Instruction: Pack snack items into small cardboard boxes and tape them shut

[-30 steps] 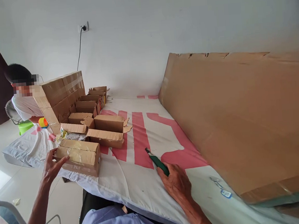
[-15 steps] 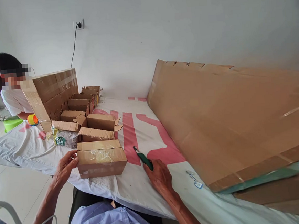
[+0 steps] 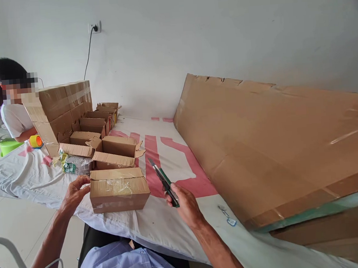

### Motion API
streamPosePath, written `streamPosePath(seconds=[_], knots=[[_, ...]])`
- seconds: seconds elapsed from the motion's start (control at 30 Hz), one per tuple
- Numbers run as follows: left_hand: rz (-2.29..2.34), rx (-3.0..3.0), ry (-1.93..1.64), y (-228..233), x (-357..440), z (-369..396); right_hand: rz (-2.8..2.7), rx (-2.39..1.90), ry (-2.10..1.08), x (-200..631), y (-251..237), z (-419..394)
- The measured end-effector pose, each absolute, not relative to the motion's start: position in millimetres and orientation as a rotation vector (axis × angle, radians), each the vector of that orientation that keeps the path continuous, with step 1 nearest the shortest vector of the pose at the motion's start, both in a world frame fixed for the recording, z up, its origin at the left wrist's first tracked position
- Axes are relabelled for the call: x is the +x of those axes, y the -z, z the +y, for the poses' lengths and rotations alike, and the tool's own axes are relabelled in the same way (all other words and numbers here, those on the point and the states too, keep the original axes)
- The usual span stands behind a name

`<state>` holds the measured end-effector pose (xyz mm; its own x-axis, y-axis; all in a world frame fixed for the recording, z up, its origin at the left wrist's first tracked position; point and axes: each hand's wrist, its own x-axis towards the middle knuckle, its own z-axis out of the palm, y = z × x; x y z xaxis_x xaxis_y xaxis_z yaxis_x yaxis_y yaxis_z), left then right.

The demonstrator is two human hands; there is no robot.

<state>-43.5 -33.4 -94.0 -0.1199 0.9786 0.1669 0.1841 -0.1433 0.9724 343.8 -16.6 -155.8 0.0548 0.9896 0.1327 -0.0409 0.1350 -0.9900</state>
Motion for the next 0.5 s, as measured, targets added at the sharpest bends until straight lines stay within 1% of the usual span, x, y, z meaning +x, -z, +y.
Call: streamPosePath(seconds=[0.07,0.13,0.33,0.5], knots=[[1.325,1.396,-1.354,93,-42,-34,-1.204,-1.033,-1.197,328,135,-23],[1.271,1.377,-1.352,91,-38,-35,-1.267,-1.002,-1.226,315,119,-27],[1.243,1.388,-1.305,88,-29,-42,-1.528,-1.035,-1.116,307,91,-28],[1.350,1.484,-1.336,96,-28,-38,-1.809,-0.994,-1.108,305,57,-16]])
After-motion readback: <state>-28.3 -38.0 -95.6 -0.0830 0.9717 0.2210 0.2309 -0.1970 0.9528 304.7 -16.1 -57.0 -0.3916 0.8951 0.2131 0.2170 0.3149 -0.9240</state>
